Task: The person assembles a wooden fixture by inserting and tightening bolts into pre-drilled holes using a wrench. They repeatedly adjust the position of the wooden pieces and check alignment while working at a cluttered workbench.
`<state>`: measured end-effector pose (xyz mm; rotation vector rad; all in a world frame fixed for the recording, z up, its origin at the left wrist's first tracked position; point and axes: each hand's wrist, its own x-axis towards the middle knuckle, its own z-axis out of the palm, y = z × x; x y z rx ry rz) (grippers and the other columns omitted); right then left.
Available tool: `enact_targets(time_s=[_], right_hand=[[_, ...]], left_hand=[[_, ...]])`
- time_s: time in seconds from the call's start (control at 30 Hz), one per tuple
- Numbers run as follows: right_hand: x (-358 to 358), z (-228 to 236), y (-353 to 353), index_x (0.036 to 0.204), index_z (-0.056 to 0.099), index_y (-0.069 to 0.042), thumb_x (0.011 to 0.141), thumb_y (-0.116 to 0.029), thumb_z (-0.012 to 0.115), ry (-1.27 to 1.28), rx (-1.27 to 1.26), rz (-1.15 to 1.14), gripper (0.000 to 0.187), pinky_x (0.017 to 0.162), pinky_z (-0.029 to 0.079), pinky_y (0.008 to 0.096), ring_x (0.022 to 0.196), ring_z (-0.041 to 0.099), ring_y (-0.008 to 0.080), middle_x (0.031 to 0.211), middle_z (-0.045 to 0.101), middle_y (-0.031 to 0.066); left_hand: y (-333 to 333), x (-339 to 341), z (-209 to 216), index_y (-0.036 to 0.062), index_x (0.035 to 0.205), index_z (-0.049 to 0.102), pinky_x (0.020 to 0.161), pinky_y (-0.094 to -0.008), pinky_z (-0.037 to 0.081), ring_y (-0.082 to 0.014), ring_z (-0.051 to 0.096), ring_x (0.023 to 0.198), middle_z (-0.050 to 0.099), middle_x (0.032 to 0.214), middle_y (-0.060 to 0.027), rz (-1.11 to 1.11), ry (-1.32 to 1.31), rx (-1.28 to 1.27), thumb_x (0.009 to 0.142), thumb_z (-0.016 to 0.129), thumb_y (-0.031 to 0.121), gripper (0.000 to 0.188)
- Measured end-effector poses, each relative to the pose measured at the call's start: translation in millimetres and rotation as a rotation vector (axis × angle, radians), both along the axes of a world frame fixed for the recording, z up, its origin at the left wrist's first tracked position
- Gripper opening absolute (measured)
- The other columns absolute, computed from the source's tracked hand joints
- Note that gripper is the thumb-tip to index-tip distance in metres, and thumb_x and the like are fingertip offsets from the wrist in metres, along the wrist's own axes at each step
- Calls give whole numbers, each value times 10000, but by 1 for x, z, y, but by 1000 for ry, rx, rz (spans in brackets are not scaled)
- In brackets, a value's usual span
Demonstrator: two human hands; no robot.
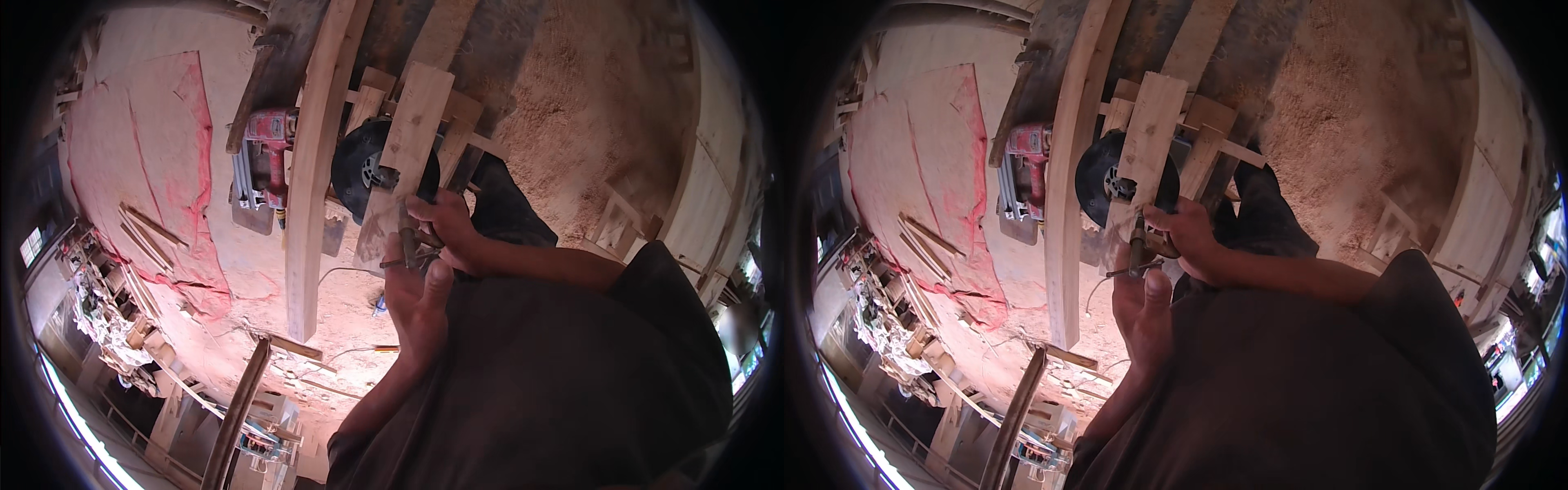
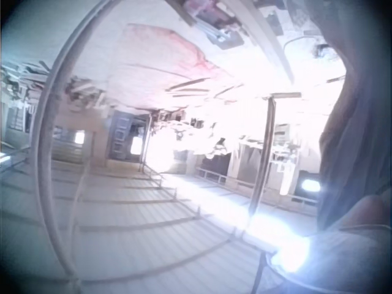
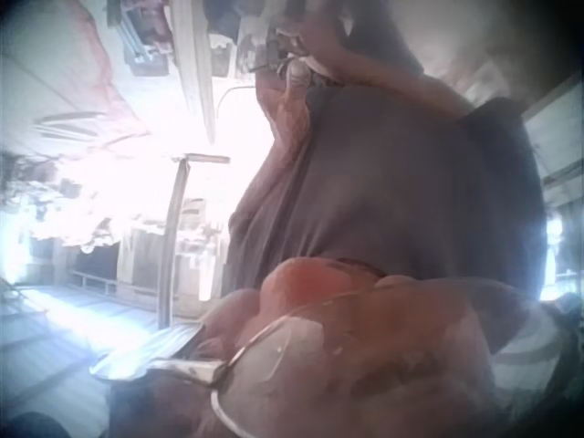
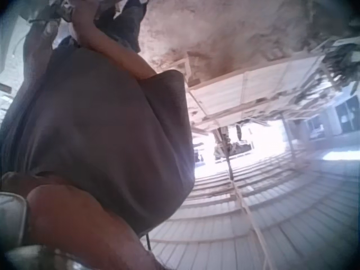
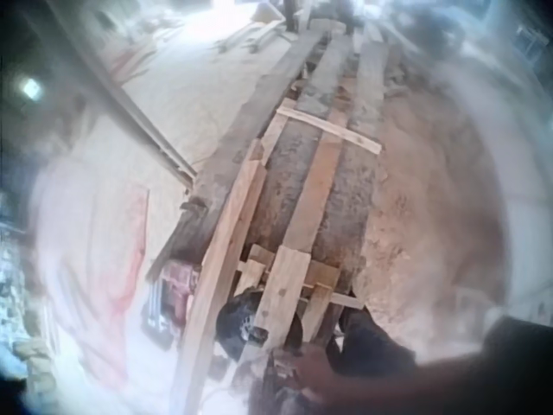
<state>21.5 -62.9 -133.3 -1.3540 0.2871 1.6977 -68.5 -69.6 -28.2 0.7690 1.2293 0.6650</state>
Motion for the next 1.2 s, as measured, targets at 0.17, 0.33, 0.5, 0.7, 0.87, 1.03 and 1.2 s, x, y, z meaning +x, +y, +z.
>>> enact_targets(time_s=[0.17, 0.33, 0.5, 0.7, 0.87, 1.03, 1.2], right_hand=[[1, -7, -1, 1007, 627, -9, 927, -172, 706, 6, 12, 22, 198, 658, 484, 307, 744, 595, 127, 885, 631, 44], [0, -15, -3, 999, 619, -22, 942, -109, 669, 63, 15, 0, 116, 632, 454, 296, 732, 579, 115, 870, 618, 38], [-3, -16, -6, 1049, 640, -4, 951, -80, 663, 126, 40, -91, 126, 720, 541, 328, 850, 654, 139, 931, 665, 51], [-1, -10, -1, 953, 600, -43, 959, -194, 667, 213, 66, -145, 166, 529, 456, 252, 519, 445, 66, 710, 519, -14], [-1, -12, 1, 958, 614, -68, 960, -215, 670, 106, -17, -76, 157, 601, 516, 255, 519, 454, 61, 697, 519, -26], [-4, -23, -4, 924, 671, 17, 886, -165, 774, 90, -37, -103, 213, 680, 537, 356, 775, 657, 156, 857, 678, 79], [-14, -46, -10, 868, 648, 16, 859, -176, 805, 33, 14, -147, 248, 621, 491, 378, 705, 603, 134, 822, 655, 88]], left_hand=[[-9, 18, -24, -88, 1337, 408, 1042, -334, 392, -220, 487, 1214, 503, 1321, -178, 159, 250, 109, 1015, 597, 236, 494], [4, 14, -23, -31, 1188, 473, 1054, -420, 385, -303, 462, 1234, 493, 1323, -202, -160, 573, 467, 862, 505, -46, 329], [61, -20, -3, 7, 1144, 484, 1100, -528, 304, -438, 382, 1295, 483, 1339, -227, -840, 514, 770, 664, 459, -135, 501], [82, -20, 18, -17, 1075, 545, 987, -508, 395, -416, 485, 1151, 543, 1212, -215, -1049, 626, 775, 733, 645, -32, 356], [72, -23, 20, -38, 994, 572, 828, -451, 469, -389, 555, 963, 566, 1013, -199, -960, 679, 737, 729, 668, -48, 281], [81, -24, 19, -33, 982, 584, 779, -441, 470, -347, 555, 913, 562, 970, -165, -1165, 621, 869, 714, 619, -106, 279], [100, -12, 31, -33, 1030, 604, 761, -407, 476, -309, 561, 897, 572, 971, -111, -1465, 561, 986, 693, 585, -131, 351]])
